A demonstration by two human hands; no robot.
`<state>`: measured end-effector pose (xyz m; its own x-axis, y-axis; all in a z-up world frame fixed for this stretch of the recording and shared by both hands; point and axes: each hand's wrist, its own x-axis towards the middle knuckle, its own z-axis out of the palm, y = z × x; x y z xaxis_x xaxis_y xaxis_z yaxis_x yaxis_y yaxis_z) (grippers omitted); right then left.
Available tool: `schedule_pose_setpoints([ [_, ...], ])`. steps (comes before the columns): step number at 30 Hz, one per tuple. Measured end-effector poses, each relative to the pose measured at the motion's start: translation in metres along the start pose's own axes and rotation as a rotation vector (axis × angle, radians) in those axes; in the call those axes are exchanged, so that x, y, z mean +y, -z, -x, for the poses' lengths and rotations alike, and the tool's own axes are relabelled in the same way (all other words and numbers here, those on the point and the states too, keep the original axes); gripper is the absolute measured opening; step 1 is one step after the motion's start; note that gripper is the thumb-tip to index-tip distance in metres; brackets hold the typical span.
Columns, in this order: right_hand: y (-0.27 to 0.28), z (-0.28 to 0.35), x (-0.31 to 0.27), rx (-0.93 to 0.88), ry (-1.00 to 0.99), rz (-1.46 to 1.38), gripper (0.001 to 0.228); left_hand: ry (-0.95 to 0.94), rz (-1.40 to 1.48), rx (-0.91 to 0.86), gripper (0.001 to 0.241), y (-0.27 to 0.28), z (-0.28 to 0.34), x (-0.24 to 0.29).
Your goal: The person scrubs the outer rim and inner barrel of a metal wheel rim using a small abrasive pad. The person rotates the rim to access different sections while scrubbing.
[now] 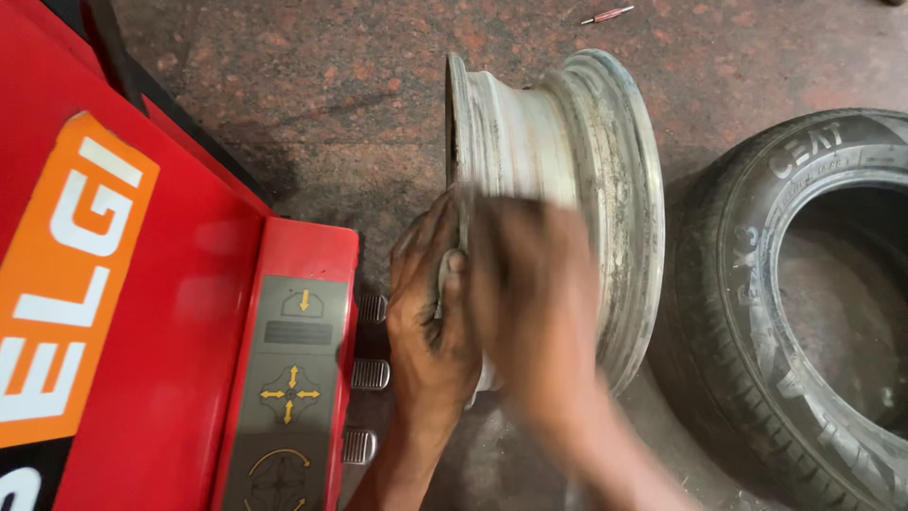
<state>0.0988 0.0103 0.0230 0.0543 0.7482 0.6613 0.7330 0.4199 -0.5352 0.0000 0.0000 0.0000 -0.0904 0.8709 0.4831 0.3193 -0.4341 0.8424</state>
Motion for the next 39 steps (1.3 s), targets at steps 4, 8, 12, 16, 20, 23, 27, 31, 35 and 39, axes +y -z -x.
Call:
schedule_pose_setpoints([
  [4,0.02,-0.03,-0.009,-0.161,-0.137,-0.051,0.016,-0.02,-0.026,-0.014,0.042,0.005,-0.009,0.006],
  [8,0.039,0.013,-0.037,-0.081,-0.02,-0.019,0.027,-0.101,-0.024,0.002,0.042,0.003,-0.013,0.001],
  [12,0.017,-0.029,0.0,-0.128,-0.009,-0.046,0.018,-0.053,-0.047,-0.008,0.038,0.002,-0.015,0.002],
  [16,0.032,-0.025,-0.021,-0.121,0.01,-0.029,0.023,-0.086,-0.057,0.014,0.038,0.0,-0.025,0.005],
  [20,0.026,-0.01,-0.02,-0.056,0.079,-0.124,0.023,-0.058,-0.082,0.007,0.038,0.005,-0.001,0.004],
  [23,-0.004,-0.07,0.019,-0.067,0.094,-0.011,0.011,-0.082,-0.098,0.0,0.039,0.008,0.004,0.008],
  [27,0.013,-0.066,0.009,-0.12,0.074,-0.178,0.019,-0.107,-0.176,0.01,0.039,0.009,0.001,0.013],
  [31,0.067,-0.014,-0.01,-0.284,-0.36,-0.213,0.022,-0.1,-0.073,0.028,0.045,0.003,0.008,0.009],
  [35,0.106,0.0,-0.004,-0.044,-1.001,-0.559,0.025,0.137,-0.052,0.071,0.047,-0.002,0.026,0.014],
  [39,0.13,0.002,-0.002,0.217,-1.162,-0.887,0.018,0.529,-0.028,-0.066,0.048,-0.016,0.048,0.012],
])
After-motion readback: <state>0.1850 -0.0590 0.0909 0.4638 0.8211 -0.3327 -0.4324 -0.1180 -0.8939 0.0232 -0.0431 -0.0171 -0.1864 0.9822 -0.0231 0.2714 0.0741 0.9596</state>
